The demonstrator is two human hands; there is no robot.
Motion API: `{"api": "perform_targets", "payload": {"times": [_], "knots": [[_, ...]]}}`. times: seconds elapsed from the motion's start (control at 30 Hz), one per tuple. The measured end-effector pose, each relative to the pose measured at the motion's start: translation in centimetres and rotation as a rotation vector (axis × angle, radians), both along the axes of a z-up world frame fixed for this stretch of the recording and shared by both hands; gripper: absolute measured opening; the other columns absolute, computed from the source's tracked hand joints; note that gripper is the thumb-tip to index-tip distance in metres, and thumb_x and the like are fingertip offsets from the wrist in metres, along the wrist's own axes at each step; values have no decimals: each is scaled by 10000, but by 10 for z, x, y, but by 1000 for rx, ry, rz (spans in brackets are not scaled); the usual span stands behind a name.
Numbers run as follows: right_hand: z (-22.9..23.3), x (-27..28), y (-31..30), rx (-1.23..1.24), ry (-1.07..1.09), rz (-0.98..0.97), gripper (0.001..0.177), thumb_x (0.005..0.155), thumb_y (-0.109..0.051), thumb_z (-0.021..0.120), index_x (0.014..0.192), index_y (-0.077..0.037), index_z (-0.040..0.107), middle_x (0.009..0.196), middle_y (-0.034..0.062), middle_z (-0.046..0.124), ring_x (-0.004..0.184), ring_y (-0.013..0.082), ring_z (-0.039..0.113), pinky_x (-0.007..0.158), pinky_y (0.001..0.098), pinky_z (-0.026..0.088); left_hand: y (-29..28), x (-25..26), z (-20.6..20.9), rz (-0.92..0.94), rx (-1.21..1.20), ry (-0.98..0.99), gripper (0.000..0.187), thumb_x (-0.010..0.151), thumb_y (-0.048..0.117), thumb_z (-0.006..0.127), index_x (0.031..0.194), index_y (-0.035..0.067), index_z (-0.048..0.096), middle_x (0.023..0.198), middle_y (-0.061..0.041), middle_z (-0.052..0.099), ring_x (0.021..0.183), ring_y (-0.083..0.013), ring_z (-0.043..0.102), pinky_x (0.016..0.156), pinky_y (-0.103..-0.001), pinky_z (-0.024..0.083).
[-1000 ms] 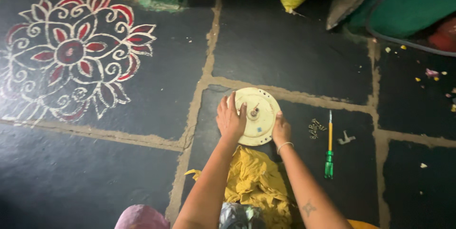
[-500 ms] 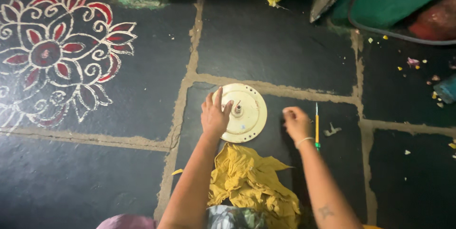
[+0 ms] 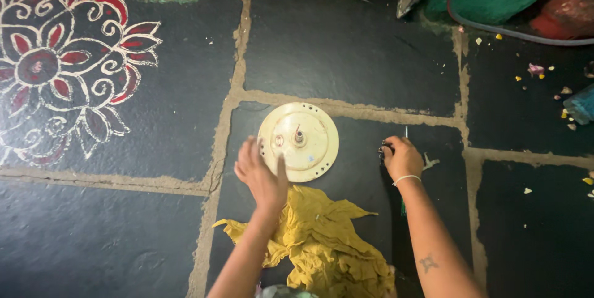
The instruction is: The person assembles a circular electrical device on the floor. They place a pink ring around the central component, position a beige cover over it, and then insert and tighten multiple screws around the perimeter using a screwdriver.
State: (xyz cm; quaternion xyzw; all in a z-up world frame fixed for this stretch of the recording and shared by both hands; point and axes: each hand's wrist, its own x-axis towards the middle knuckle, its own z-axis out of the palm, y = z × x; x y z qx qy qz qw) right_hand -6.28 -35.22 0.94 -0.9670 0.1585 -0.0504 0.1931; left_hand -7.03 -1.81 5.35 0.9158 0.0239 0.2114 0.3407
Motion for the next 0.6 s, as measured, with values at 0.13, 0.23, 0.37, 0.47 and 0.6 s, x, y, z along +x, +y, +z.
{"api": "perform_targets", "payload": {"times": [0.13, 0.23, 0.37, 0.47, 0.6], "knots": [[1, 6, 7, -112, 20, -4, 140, 873, -216, 765, 983, -132, 740, 1012, 92, 710, 915, 345, 695, 759, 463, 562, -35, -38, 21, -387, 82, -98, 464, 827, 257, 772, 1246, 128, 621, 1368, -146, 539, 1309, -320, 485, 1080, -640, 265], [2, 12, 13, -180, 87, -12, 148, 868, -227, 768, 963, -119, 736, 1028, 106, 702, 912, 351, 698, 765, 471, 567, -62, -44, 30, -663, 70, -71, 271, 889, 189, 735, 1149, 125, 696, 1352, -104, 592, 1328, -300, 512, 1076, -588, 316], [1, 13, 19, -204, 95, 44, 127, 849, -215, 763, 908, -104, 754, 995, 92, 732, 871, 355, 706, 735, 465, 569, -92, -36, 22, -845, 153, 70, 148, 873, 167, 708, 994, 83, 717, 1165, -100, 644, 1296, -324, 513, 1032, -568, 364], [2, 12, 2, 181, 13, -133, 139, 836, -191, 760, 938, -100, 786, 860, 106, 767, 792, 298, 740, 708, 397, 574, -112, -26, 4, -875, 260, 143, 138, 869, 168, 693, 970, 74, 707, 1118, -82, 667, 1258, -306, 534, 1012, -521, 401], [3, -1, -26, 318, -96, -122, 108, 847, -149, 767, 929, -82, 791, 811, 109, 759, 728, 234, 743, 690, 336, 560, -142, -12, -27, -867, 313, 342, 157, 890, 165, 681, 1019, 79, 704, 1097, -82, 662, 1131, -296, 573, 917, -457, 477]]}}
